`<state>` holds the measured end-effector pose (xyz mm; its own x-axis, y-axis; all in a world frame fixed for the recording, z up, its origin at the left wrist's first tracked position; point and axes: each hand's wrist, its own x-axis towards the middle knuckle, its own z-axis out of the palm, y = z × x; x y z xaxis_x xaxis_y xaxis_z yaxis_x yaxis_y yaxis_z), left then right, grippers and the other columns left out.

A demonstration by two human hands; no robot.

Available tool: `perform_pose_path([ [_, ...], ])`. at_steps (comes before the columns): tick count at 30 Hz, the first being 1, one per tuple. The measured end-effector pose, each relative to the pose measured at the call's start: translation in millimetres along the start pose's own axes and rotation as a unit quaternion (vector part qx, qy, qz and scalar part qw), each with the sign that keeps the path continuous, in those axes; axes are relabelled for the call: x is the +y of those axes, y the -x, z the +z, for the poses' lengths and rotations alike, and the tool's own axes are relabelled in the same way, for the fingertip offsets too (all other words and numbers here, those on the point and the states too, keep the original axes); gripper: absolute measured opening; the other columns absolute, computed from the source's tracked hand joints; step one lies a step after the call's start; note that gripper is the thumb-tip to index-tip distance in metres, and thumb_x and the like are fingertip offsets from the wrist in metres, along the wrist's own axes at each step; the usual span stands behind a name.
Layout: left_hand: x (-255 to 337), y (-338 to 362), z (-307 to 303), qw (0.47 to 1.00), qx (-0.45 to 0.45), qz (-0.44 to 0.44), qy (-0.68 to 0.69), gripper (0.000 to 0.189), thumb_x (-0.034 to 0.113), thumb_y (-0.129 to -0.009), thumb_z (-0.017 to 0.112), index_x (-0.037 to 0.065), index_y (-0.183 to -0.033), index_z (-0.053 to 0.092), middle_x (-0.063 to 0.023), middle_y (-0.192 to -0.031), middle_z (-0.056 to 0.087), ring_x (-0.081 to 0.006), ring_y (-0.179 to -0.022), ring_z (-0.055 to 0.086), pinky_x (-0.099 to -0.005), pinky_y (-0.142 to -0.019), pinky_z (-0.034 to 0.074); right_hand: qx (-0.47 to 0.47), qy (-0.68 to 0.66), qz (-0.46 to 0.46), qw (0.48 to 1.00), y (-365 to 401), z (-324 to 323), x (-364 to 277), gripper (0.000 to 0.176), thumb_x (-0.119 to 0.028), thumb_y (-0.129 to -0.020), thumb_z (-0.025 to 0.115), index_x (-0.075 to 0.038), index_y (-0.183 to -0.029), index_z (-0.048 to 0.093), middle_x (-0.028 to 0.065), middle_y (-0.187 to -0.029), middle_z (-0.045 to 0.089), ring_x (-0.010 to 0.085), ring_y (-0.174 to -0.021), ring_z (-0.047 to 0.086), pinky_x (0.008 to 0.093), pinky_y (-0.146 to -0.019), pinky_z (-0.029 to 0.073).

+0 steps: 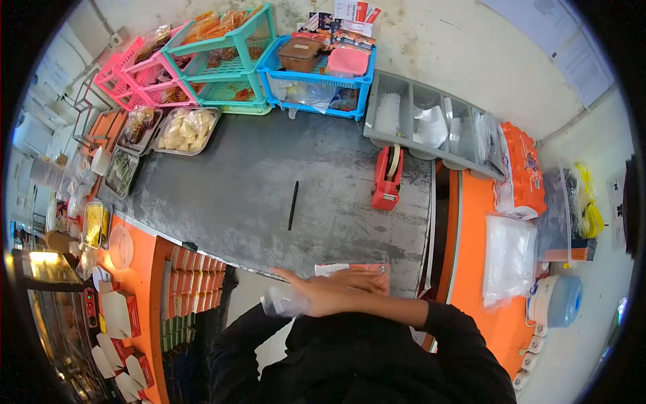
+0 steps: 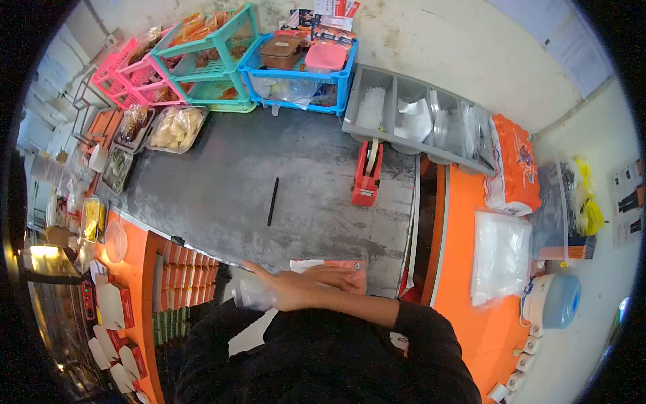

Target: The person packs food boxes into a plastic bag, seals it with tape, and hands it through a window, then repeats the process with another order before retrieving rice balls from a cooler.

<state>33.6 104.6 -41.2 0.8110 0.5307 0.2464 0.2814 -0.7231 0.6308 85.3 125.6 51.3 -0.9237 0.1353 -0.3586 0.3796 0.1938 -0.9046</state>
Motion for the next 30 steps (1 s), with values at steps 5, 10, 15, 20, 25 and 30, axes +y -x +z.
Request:
perform_pose_path([
  [5, -10.6, -1.8, -14.6, 0.987, -0.098, -0.043, 0.118, 0.053, 0.021, -0.067, 0.062, 0.011, -0.117, 0.049, -0.0072, -0.13, 0.041, -0.0219, -0.124, 0.032, -0.0398, -0.099, 0.027, -0.092, -0.018, -0.253, 0.963, 0.9, 18.2, -34.1, 0.059, 0.001, -0.069, 0.053, -0.01, -0.124, 0.037, 0.0151, -0.073, 0.059, 0.029, -0.067, 0.059, 0.0385, -0.06, 0.044],
  [10, -0.6, 16.2, -50.2, 0.987, -0.082, -0.051, 0.127, 0.047, 0.019, -0.063, 0.065, 0.01, -0.108, 0.055, -0.0065, -0.121, 0.05, -0.022, -0.12, 0.038, -0.042, -0.098, 0.028, -0.103, -0.081, -0.416, 0.9, 59.5, -15.8, -40.2, 0.036, 0.001, -0.071, 0.052, -0.008, -0.106, 0.054, 0.0108, -0.083, 0.061, 0.023, -0.072, 0.06, 0.0344, -0.064, 0.046],
  [15, 5.9, 9.2, -29.1, 0.996, 0.045, 0.052, 0.05, 0.037, 0.019, -0.065, 0.061, 0.01, -0.1, 0.056, -0.0036, -0.107, 0.055, -0.0224, -0.109, 0.046, -0.04, -0.093, 0.033, -0.036, 0.14, -0.431, 0.891, 57.5, -14.6, -45.7, 0.017, -0.003, -0.073, 0.054, -0.008, -0.089, 0.054, 0.0047, -0.071, 0.055, 0.0191, -0.063, 0.059, 0.0317, -0.054, 0.045],
  [20, 5.6, 11.1, -15.8, 0.995, 0.026, 0.027, 0.095, 0.038, 0.019, -0.067, 0.058, 0.011, -0.104, 0.055, -0.0035, -0.108, 0.055, -0.0219, -0.11, 0.044, -0.04, -0.093, 0.032, 0.101, 0.377, -0.388, 0.835, -9.8, 17.4, -50.2, 0.007, -0.012, -0.073, 0.053, -0.009, -0.074, 0.047, 0.0052, -0.067, 0.049, 0.0214, -0.059, 0.057, 0.036, -0.055, 0.045],
  [25, 4.0, 34.0, -25.4, 0.999, -0.009, 0.003, 0.054, 0.039, 0.019, -0.07, 0.056, 0.012, -0.108, 0.054, -0.0034, -0.108, 0.054, -0.0214, -0.111, 0.043, -0.04, -0.093, 0.032, 0.434, 0.09, -0.304, 0.844, 43.1, -54.8, -27.6, 0.034, -0.026, -0.081, 0.054, -0.007, -0.108, 0.051, 0.0093, -0.097, 0.054, 0.02, -0.088, 0.052, 0.0333, -0.083, 0.038],
  [30, -24.0, 72.2, -25.5, 0.998, -0.034, -0.05, -0.029, 0.041, 0.02, -0.072, 0.053, 0.013, -0.112, 0.053, -0.0033, -0.108, 0.054, -0.021, -0.112, 0.042, -0.0401, -0.093, 0.031, 0.558, -0.119, -0.066, 0.819, 116.6, -78.6, 79.1, 0.028, -0.022, -0.088, 0.046, -0.002, -0.107, 0.05, 0.0023, -0.092, 0.052, 0.0115, -0.089, 0.05, 0.0217, -0.076, 0.036],
])
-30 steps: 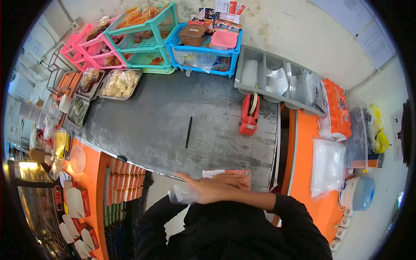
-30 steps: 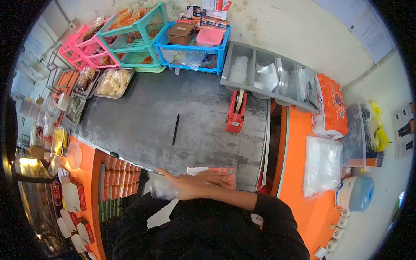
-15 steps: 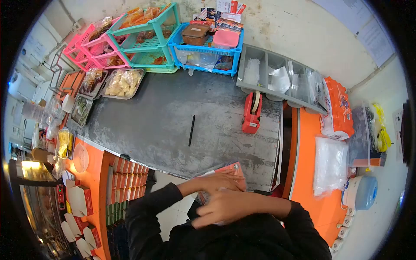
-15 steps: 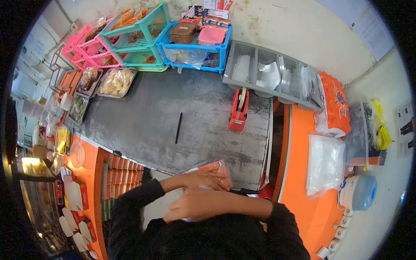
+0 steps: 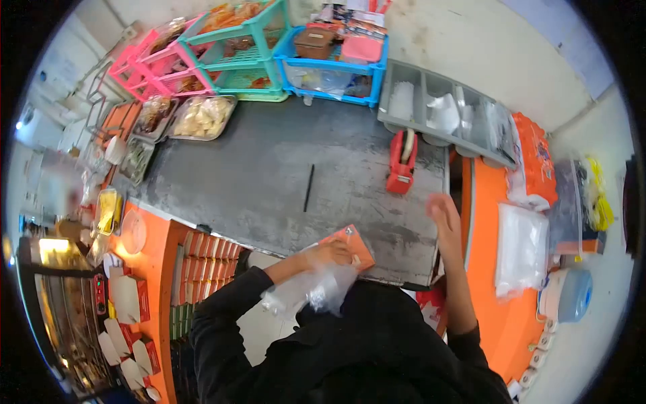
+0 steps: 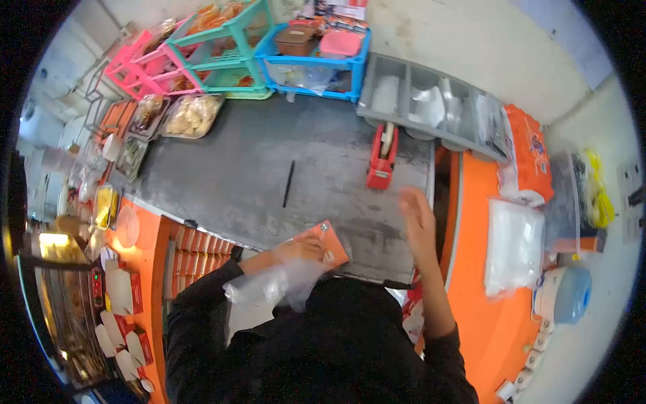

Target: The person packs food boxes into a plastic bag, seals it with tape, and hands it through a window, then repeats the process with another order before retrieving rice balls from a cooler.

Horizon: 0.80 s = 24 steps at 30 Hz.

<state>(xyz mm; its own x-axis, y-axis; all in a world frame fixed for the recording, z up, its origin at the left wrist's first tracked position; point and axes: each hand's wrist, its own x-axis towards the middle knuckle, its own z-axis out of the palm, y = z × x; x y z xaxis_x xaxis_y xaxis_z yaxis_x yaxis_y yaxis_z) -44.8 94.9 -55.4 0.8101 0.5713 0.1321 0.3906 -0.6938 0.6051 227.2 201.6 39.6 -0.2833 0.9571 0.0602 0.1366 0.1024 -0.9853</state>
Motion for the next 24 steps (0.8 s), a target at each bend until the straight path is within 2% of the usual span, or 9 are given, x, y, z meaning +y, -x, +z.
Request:
perform_pose_path([
  [4, -44.7, 24.9, -0.6, 0.98, 0.063, -0.123, -0.146, 0.046, 0.012, -0.068, 0.055, 0.012, -0.115, 0.052, -0.0061, -0.107, 0.054, -0.0242, -0.111, 0.042, -0.0406, -0.093, 0.031, -0.03, 0.018, 0.09, 0.995, 41.3, 6.7, 67.7, 0.02, -0.02, -0.087, 0.049, -0.004, -0.098, 0.053, 0.0005, -0.084, 0.051, 0.0088, -0.076, 0.048, 0.0228, -0.066, 0.041],
  [6, -79.9, 13.7, 25.6, 0.914, 0.369, -0.166, 0.038, 0.051, 0.005, -0.067, 0.05, 0.009, -0.117, 0.051, -0.0118, -0.117, 0.052, -0.0286, -0.108, 0.045, -0.0403, -0.095, 0.031, -0.077, 0.067, 0.054, 0.993, 49.9, 38.5, 82.6, 0.028, -0.02, -0.085, 0.052, -0.003, -0.107, 0.05, 0.0084, -0.098, 0.052, 0.016, -0.088, 0.05, 0.0269, -0.073, 0.043],
  [9, -63.4, -35.0, 31.0, 0.719, 0.628, -0.284, -0.091, 0.046, 0.003, -0.059, 0.055, 0.005, -0.105, 0.058, -0.013, -0.099, 0.058, -0.031, -0.096, 0.049, -0.0388, -0.085, 0.034, -0.176, 0.315, -0.028, 0.932, 58.9, 104.0, 31.6, 0.051, -0.02, -0.08, 0.057, -0.001, -0.122, 0.037, 0.0148, -0.121, 0.041, 0.027, -0.113, 0.039, 0.0376, -0.09, 0.035],
  [12, -59.5, -90.9, 41.9, 0.604, 0.676, -0.413, 0.083, 0.041, 0.009, -0.067, 0.053, 0.003, -0.107, 0.052, -0.0142, -0.109, 0.05, -0.0314, -0.102, 0.042, -0.0415, -0.089, 0.029, -0.164, 0.519, -0.091, 0.834, 51.8, 136.6, 63.0, 0.078, -0.031, -0.073, 0.062, -0.001, -0.132, 0.022, 0.02, -0.136, 0.025, 0.0329, -0.126, 0.024, 0.0472, -0.1, 0.021],
  [14, -45.5, -111.2, 33.9, 0.574, 0.694, -0.434, -0.004, 0.038, 0.012, -0.069, 0.053, 0.003, -0.106, 0.051, -0.0157, -0.105, 0.05, -0.0316, -0.098, 0.045, -0.0406, -0.085, 0.033, 0.017, 0.644, -0.228, 0.73, 23.1, 134.7, 145.3, 0.091, -0.043, -0.065, 0.067, -0.002, -0.133, 0.023, 0.0217, -0.138, 0.02, 0.0336, -0.127, 0.022, 0.0503, -0.1, 0.019],
  [16, -46.8, -105.0, 21.6, 0.535, 0.704, -0.459, -0.093, 0.036, 0.015, -0.071, 0.053, 0.003, -0.104, 0.051, -0.0172, -0.102, 0.051, -0.0319, -0.094, 0.049, -0.0398, -0.08, 0.038, -0.121, 0.548, -0.084, 0.823, 12.1, 125.1, 59.0, 0.088, -0.04, -0.068, 0.064, -0.004, -0.135, 0.021, 0.0192, -0.138, 0.023, 0.0323, -0.127, 0.023, 0.0475, -0.102, 0.018],
  [19, -44.9, -89.6, 12.8, 0.736, 0.262, -0.59, -0.205, 0.033, 0.016, -0.071, 0.054, 0.0, -0.1, 0.049, -0.0181, -0.087, 0.058, -0.0312, -0.074, 0.059, -0.0368, -0.054, 0.044, -0.294, 0.647, 0.046, 0.702, -2.0, 106.4, 45.0, 0.092, -0.043, -0.061, 0.067, 0.001, -0.131, 0.026, 0.0227, -0.129, 0.035, 0.0357, -0.123, 0.031, 0.0463, -0.096, 0.029],
  [21, -1.6, -52.7, -8.0, 0.906, 0.183, -0.3, -0.236, 0.031, 0.014, -0.073, 0.052, -0.002, -0.1, 0.049, -0.0148, -0.088, 0.06, -0.0288, -0.076, 0.059, -0.0407, -0.059, 0.045, -0.395, 0.584, -0.025, 0.709, -27.5, 74.8, 56.1, 0.081, -0.039, -0.069, 0.06, -0.001, -0.132, 0.026, 0.0176, -0.132, 0.033, 0.0309, -0.123, 0.031, 0.0425, -0.097, 0.028],
  [24, -5.0, -90.3, 3.9, 0.975, 0.061, -0.127, -0.17, 0.021, 0.016, -0.078, 0.047, 0.003, -0.091, 0.057, -0.0142, -0.085, 0.062, -0.0272, -0.08, 0.06, -0.0395, -0.068, 0.047, -0.639, 0.321, -0.305, 0.628, -77.1, 49.6, 61.4, 0.064, -0.032, -0.08, 0.049, -0.003, -0.133, 0.026, 0.0099, -0.136, 0.031, 0.0236, -0.124, 0.03, 0.0369, -0.099, 0.027],
])
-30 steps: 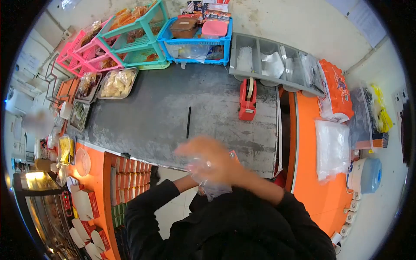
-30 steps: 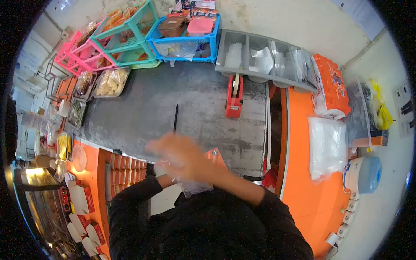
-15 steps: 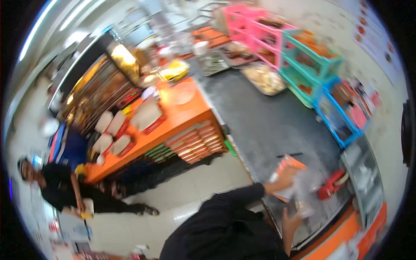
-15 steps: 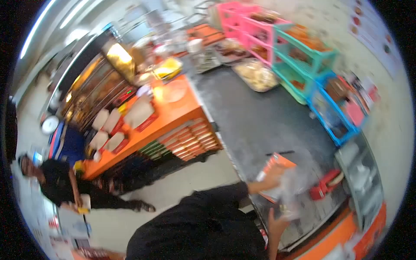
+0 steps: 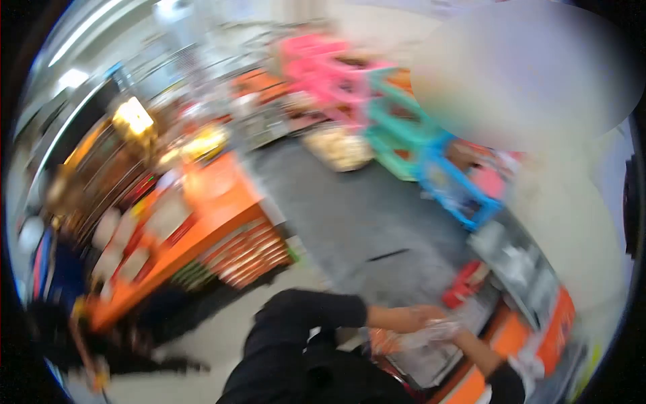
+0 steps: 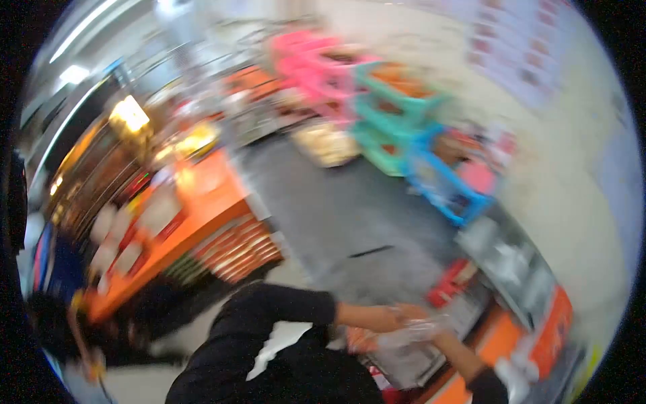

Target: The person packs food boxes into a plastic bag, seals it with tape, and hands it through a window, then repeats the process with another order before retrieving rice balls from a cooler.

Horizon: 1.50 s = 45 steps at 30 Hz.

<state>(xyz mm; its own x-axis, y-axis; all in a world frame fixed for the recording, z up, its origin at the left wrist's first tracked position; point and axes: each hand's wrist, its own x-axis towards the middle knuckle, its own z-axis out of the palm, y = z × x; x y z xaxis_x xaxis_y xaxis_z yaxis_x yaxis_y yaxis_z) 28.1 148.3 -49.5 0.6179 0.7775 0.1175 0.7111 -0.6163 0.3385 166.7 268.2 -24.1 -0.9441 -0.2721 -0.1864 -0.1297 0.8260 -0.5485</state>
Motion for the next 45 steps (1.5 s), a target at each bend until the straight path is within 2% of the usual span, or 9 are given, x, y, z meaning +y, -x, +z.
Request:
perform_pose_path([
  [2, 27.9, -18.8, -53.3, 0.959, -0.265, 0.042, -0.086, 0.021, 0.017, -0.08, 0.046, 0.004, -0.087, 0.06, -0.014, -0.082, 0.063, -0.0273, -0.081, 0.061, -0.0389, -0.072, 0.047, -0.141, 0.375, -0.095, 0.911, -30.9, -40.3, -19.5, 0.057, -0.024, -0.082, 0.045, -0.009, -0.135, 0.027, 0.0006, -0.142, 0.021, 0.0194, -0.13, 0.02, 0.0359, -0.101, 0.023],
  [7, 14.4, -20.3, -18.4, 0.963, -0.206, 0.172, -0.004, 0.023, 0.016, -0.08, 0.044, 0.003, -0.095, 0.056, -0.0158, -0.086, 0.062, -0.027, -0.075, 0.063, -0.0422, -0.057, 0.049, 0.026, 0.311, -0.263, 0.913, -109.8, -26.0, -18.6, 0.057, -0.021, -0.075, 0.054, -0.019, -0.129, 0.037, 0.0026, -0.144, 0.017, 0.0192, -0.132, 0.017, 0.0398, -0.096, 0.031],
  [9, 13.2, -1.7, 30.3, 0.959, 0.254, 0.127, 0.002, 0.024, 0.016, -0.079, 0.045, 0.004, -0.1, 0.053, -0.0137, -0.085, 0.062, -0.0241, -0.063, 0.062, -0.0384, -0.048, 0.048, 0.211, 0.26, -0.215, 0.917, -108.0, -26.9, -35.0, 0.039, -0.014, -0.078, 0.049, -0.014, -0.117, 0.049, 0.0061, -0.134, 0.035, 0.0224, -0.12, 0.037, 0.0385, -0.089, 0.039],
  [10, 13.5, 9.0, 32.4, 0.992, 0.118, 0.049, -0.008, 0.024, 0.015, -0.079, 0.046, 0.005, -0.1, 0.053, -0.0118, -0.083, 0.061, -0.0224, -0.061, 0.062, -0.0346, -0.046, 0.048, 0.217, 0.262, -0.207, 0.917, -98.2, -33.3, -21.2, 0.039, -0.014, -0.078, 0.049, -0.014, -0.117, 0.049, 0.0061, -0.134, 0.035, 0.0224, -0.12, 0.037, 0.0385, -0.089, 0.039],
  [16, 63.3, 37.3, 23.6, 0.941, 0.09, -0.319, 0.065, 0.032, 0.009, -0.075, 0.048, 0.005, -0.107, 0.05, -0.0091, -0.085, 0.055, -0.0221, -0.065, 0.06, -0.0319, -0.05, 0.05, 0.735, -0.013, 0.303, 0.606, 0.4, -132.3, 148.7, 0.014, -0.002, -0.077, 0.05, -0.003, -0.088, 0.058, 0.0129, -0.078, 0.058, 0.0243, -0.065, 0.058, 0.0334, -0.057, 0.045],
  [28, 91.2, 49.1, 19.0, 0.823, 0.136, -0.47, 0.288, 0.037, 0.008, -0.076, 0.056, 0.002, -0.111, 0.049, -0.0179, -0.104, 0.053, -0.0293, -0.095, 0.053, -0.0362, -0.076, 0.046, 0.411, 0.032, 0.605, 0.681, 0.9, -147.0, 360.0, 0.018, -0.011, -0.074, 0.057, -0.001, -0.088, 0.06, 0.0185, -0.084, 0.061, 0.0346, -0.083, 0.06, 0.0417, -0.072, 0.05],
  [38, 70.1, 72.8, 16.1, 0.941, 0.048, -0.287, 0.174, 0.035, 0.007, -0.074, 0.049, 0.004, -0.109, 0.051, -0.0124, -0.107, 0.054, -0.0275, -0.097, 0.054, -0.0352, -0.082, 0.045, 0.806, -0.272, 0.219, 0.478, 8.8, -170.3, 264.5, 0.003, -0.007, -0.083, 0.046, -0.004, -0.084, 0.047, 0.0149, -0.073, 0.057, 0.0298, -0.065, 0.057, 0.0387, -0.059, 0.043],
  [42, 29.0, 75.7, -4.0, 0.972, -0.004, -0.129, 0.195, 0.034, 0.005, -0.073, 0.048, 0.004, -0.108, 0.052, -0.0122, -0.111, 0.053, -0.0272, -0.101, 0.052, -0.0327, -0.085, 0.044, 0.67, -0.098, 0.286, 0.679, 32.2, -107.4, 93.9, 0.007, -0.002, -0.085, 0.04, -0.003, -0.088, 0.046, 0.0138, -0.07, 0.053, 0.0241, -0.06, 0.052, 0.0334, -0.056, 0.042],
  [45, -0.4, 83.0, 20.6, 0.975, 0.01, -0.128, 0.178, 0.032, 0.006, -0.074, 0.049, 0.002, -0.106, 0.052, -0.0149, -0.11, 0.052, -0.0293, -0.101, 0.052, -0.0346, -0.089, 0.041, 0.7, -0.17, 0.345, 0.602, 33.5, -17.2, -6.9, 0.01, -0.009, -0.085, 0.048, 0.0, -0.085, 0.052, 0.0124, -0.07, 0.058, 0.0256, -0.066, 0.059, 0.0347, -0.062, 0.044],
])
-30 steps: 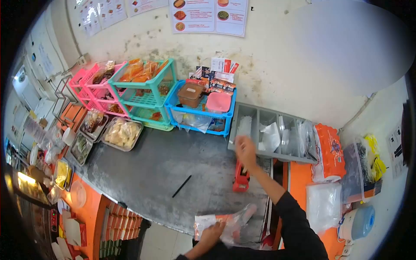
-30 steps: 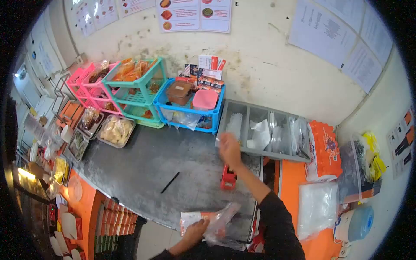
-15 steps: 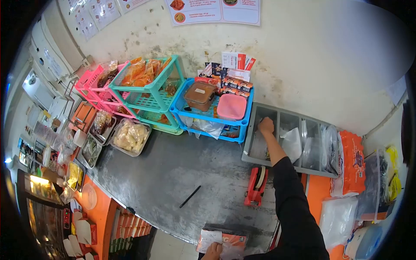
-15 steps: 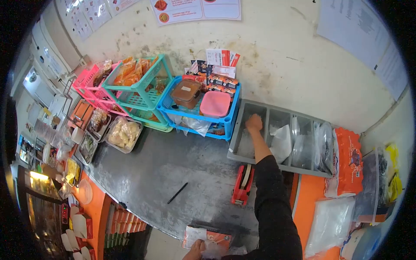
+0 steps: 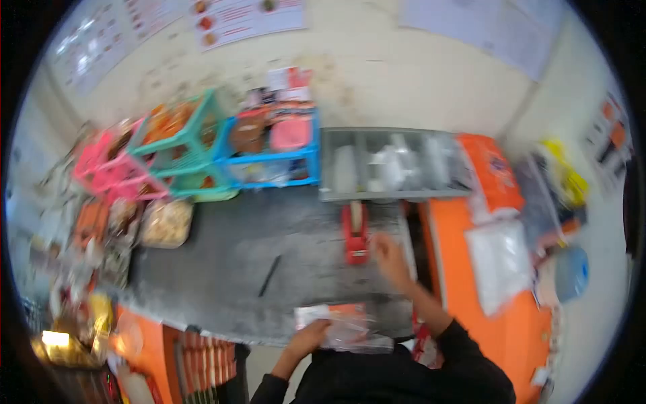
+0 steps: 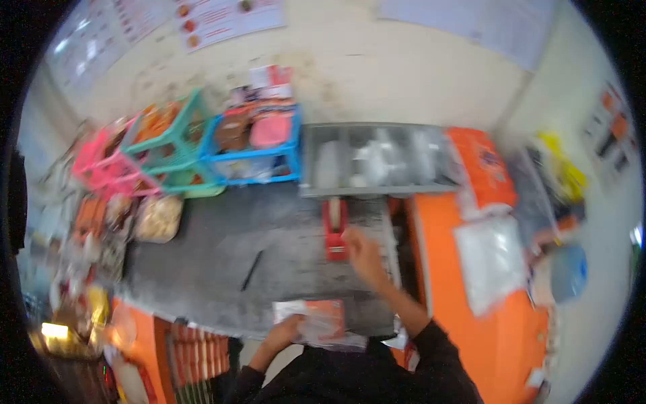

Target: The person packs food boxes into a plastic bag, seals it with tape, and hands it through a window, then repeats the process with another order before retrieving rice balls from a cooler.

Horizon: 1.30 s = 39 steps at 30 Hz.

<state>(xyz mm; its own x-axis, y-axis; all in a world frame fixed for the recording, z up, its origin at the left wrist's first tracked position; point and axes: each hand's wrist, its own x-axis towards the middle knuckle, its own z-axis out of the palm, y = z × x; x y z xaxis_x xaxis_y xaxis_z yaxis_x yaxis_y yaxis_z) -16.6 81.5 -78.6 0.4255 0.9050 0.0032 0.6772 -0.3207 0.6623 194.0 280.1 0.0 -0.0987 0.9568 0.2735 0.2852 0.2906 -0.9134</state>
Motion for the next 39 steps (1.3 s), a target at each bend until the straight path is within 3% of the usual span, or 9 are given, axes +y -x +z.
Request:
perform_pose_path([
  [3, -7.6, -34.0, -13.8, 0.993, 0.098, 0.0, 0.07, 0.034, -0.001, -0.069, 0.047, -0.001, -0.103, 0.051, -0.0181, -0.107, 0.05, -0.0343, -0.102, 0.048, -0.0378, -0.09, 0.038, -0.021, 0.15, 0.147, 0.977, 94.8, -20.7, 3.6, 0.016, -0.008, -0.084, 0.047, -0.001, -0.096, 0.053, 0.0184, -0.081, 0.06, 0.0344, -0.078, 0.059, 0.038, -0.07, 0.045],
  [9, -32.8, -63.0, -23.6, 0.964, 0.264, -0.022, 0.015, 0.036, -0.006, -0.064, 0.045, -0.005, -0.1, 0.05, -0.0242, -0.105, 0.048, -0.0405, -0.101, 0.044, -0.0397, -0.089, 0.035, -0.092, 0.033, 0.094, 0.991, 156.8, 30.7, 9.4, 0.023, -0.014, -0.081, 0.053, -0.004, -0.102, 0.055, 0.0176, -0.088, 0.061, 0.0346, -0.084, 0.058, 0.0368, -0.07, 0.045],
  [17, -105.3, -83.1, -52.2, 0.975, 0.061, -0.1, 0.189, 0.031, 0.002, -0.069, 0.048, -0.004, -0.098, 0.057, -0.0165, -0.087, 0.061, -0.0269, -0.081, 0.058, -0.035, -0.074, 0.044, -0.048, -0.003, 0.093, 0.995, 122.8, 66.4, -9.2, 0.028, -0.025, -0.075, 0.059, -0.003, -0.094, 0.06, 0.0187, -0.084, 0.061, 0.0354, -0.083, 0.058, 0.0388, -0.07, 0.045],
  [19, -116.2, -83.5, -49.7, 0.908, -0.013, -0.183, 0.376, 0.03, 0.003, -0.073, 0.052, -0.002, -0.101, 0.058, -0.0092, -0.091, 0.062, -0.0153, -0.083, 0.056, -0.0287, -0.075, 0.043, -0.074, 0.244, 0.125, 0.959, 123.2, 61.2, -6.4, 0.025, -0.025, -0.073, 0.063, -0.005, -0.088, 0.063, 0.0157, -0.079, 0.062, 0.0319, -0.075, 0.059, 0.0365, -0.068, 0.046],
  [25, -69.1, -79.9, -67.8, 0.875, 0.009, -0.223, 0.43, 0.023, 0.006, -0.077, 0.058, 0.0, -0.099, 0.06, -0.002, -0.091, 0.061, -0.012, -0.08, 0.055, -0.025, -0.075, 0.042, -0.038, 0.067, 0.017, 0.997, 121.9, 54.1, -6.7, 0.017, -0.022, -0.069, 0.065, -0.006, -0.073, 0.063, 0.0079, -0.071, 0.061, 0.0234, -0.066, 0.058, 0.0355, -0.063, 0.042],
  [29, -60.9, -74.8, -57.2, 0.893, 0.018, -0.232, 0.384, 0.027, 0.007, -0.079, 0.055, -0.002, -0.104, 0.056, -0.0053, -0.093, 0.06, -0.0108, -0.086, 0.055, -0.0238, -0.076, 0.043, -0.082, 0.177, -0.011, 0.981, 119.2, 95.4, -23.4, 0.013, -0.021, -0.068, 0.066, -0.009, -0.073, 0.064, 0.0066, -0.068, 0.06, 0.0211, -0.073, 0.057, 0.0377, -0.072, 0.037],
  [35, -10.5, -67.0, -15.6, 0.921, 0.339, -0.127, 0.144, 0.028, 0.002, -0.077, 0.049, -0.004, -0.104, 0.051, -0.0111, -0.092, 0.058, -0.0156, -0.079, 0.054, -0.026, -0.071, 0.043, 0.062, 0.224, -0.082, 0.969, 122.0, 117.0, -5.8, 0.023, -0.017, -0.067, 0.063, -0.005, -0.087, 0.061, 0.0132, -0.092, 0.06, 0.0278, -0.091, 0.052, 0.0422, -0.077, 0.033],
  [36, -12.4, -66.3, -8.5, 0.887, 0.408, -0.047, -0.212, 0.029, -0.001, -0.077, 0.046, -0.003, -0.105, 0.05, -0.0141, -0.092, 0.055, -0.0157, -0.078, 0.054, -0.0275, -0.066, 0.043, 0.09, 0.213, -0.101, 0.968, 122.0, 118.4, -4.2, 0.022, -0.017, -0.069, 0.062, -0.005, -0.089, 0.061, 0.0134, -0.093, 0.059, 0.0284, -0.094, 0.051, 0.0424, -0.078, 0.031],
  [39, 2.1, -67.6, 0.7, 0.882, 0.44, -0.149, 0.075, 0.032, -0.002, -0.077, 0.045, -0.002, -0.108, 0.05, -0.0131, -0.088, 0.057, -0.017, -0.076, 0.053, -0.0293, -0.065, 0.043, 0.109, 0.202, -0.103, 0.968, 125.1, 127.7, 6.5, 0.023, -0.017, -0.072, 0.059, -0.005, -0.092, 0.059, 0.0147, -0.098, 0.057, 0.029, -0.1, 0.047, 0.0425, -0.081, 0.029],
])
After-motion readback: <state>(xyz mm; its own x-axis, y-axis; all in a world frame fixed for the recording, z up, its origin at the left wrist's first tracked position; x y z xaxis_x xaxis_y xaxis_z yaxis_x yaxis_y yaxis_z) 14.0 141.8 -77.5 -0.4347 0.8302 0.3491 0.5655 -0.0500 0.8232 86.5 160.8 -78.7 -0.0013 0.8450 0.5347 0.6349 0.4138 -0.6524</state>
